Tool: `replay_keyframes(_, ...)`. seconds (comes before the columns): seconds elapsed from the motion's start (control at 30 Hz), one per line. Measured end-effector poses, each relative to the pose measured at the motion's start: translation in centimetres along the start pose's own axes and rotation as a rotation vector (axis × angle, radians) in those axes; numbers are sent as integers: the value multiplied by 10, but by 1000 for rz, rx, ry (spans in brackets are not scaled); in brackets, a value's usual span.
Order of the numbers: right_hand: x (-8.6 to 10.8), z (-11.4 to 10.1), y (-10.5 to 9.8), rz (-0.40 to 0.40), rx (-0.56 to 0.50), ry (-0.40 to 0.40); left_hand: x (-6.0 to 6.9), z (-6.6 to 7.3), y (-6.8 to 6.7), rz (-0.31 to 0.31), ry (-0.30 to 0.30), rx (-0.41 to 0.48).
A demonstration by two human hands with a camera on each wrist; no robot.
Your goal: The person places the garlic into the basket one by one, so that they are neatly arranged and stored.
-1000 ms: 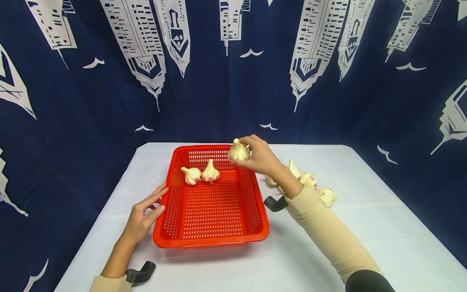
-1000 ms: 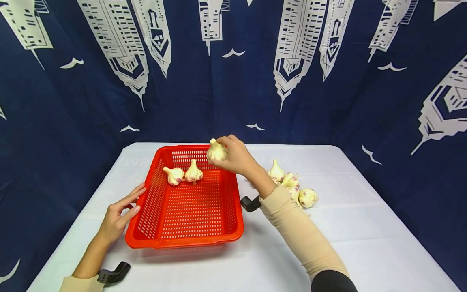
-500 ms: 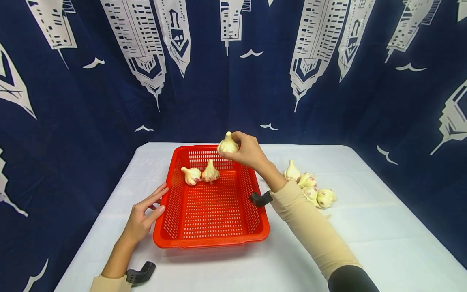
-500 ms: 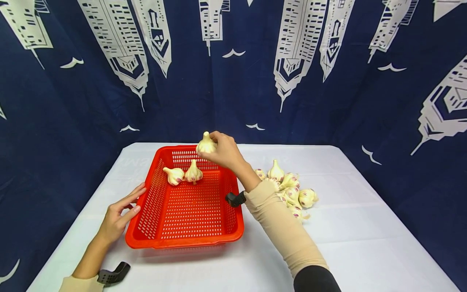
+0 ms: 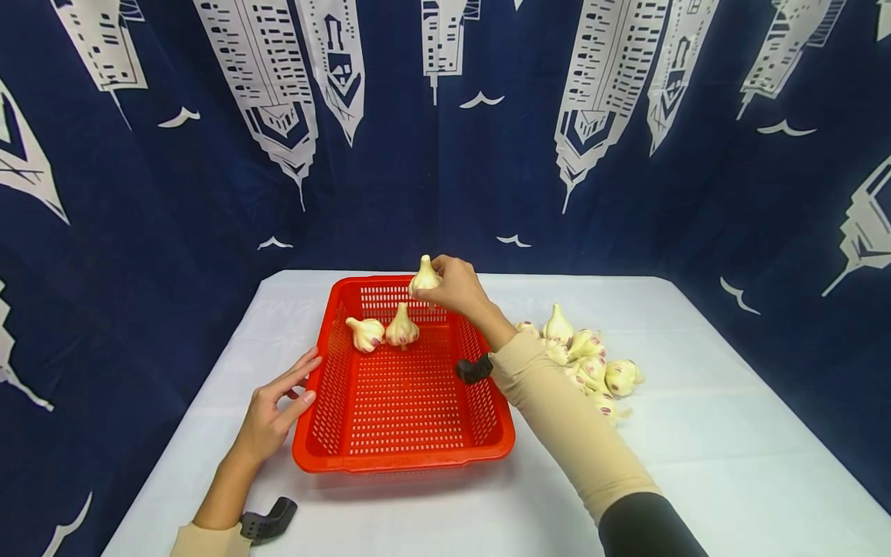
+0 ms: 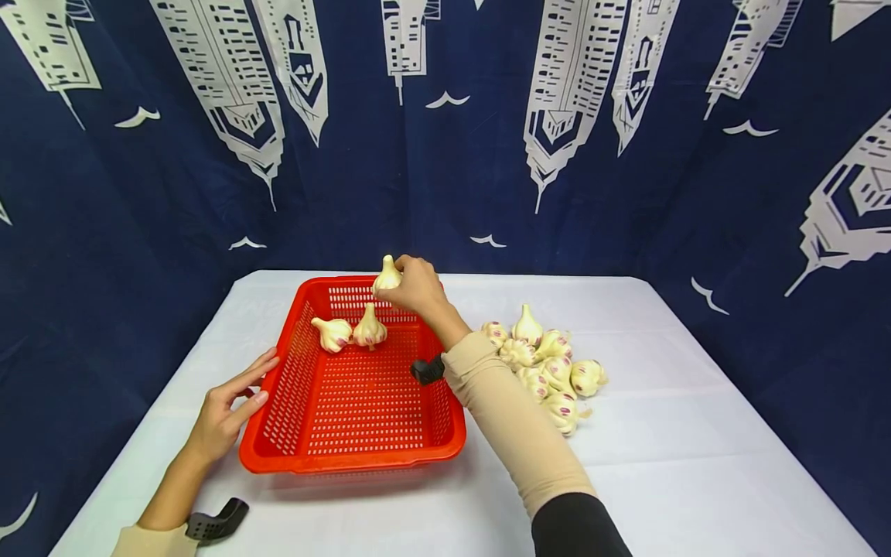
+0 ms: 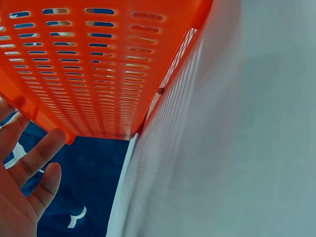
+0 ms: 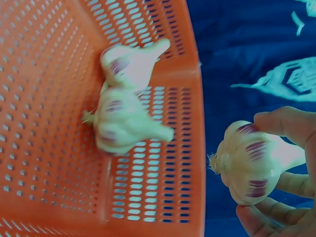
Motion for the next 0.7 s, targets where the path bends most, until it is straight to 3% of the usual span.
replay_keyframes(0.2, -8, 9, 16, -40, 49, 67, -1, 0, -1, -8, -1, -2)
replay_keyframes(0.47, -3, 27, 39, -83, 151, 143, -1, -2, 0, -8, 8, 15)
replay_keyframes(0.7, -2, 35, 47, -89, 177, 205, 0, -2, 0, -3, 13, -5)
Point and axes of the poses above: each hand's wrist, its own x-axis away from the middle knuckle, its own y-axis out of the palm, z = x × y, the point moved 4 cm from there along -x, towards the middle knuckle, and after that the axes turned 7 degrees about z, right-handed, at the moved point
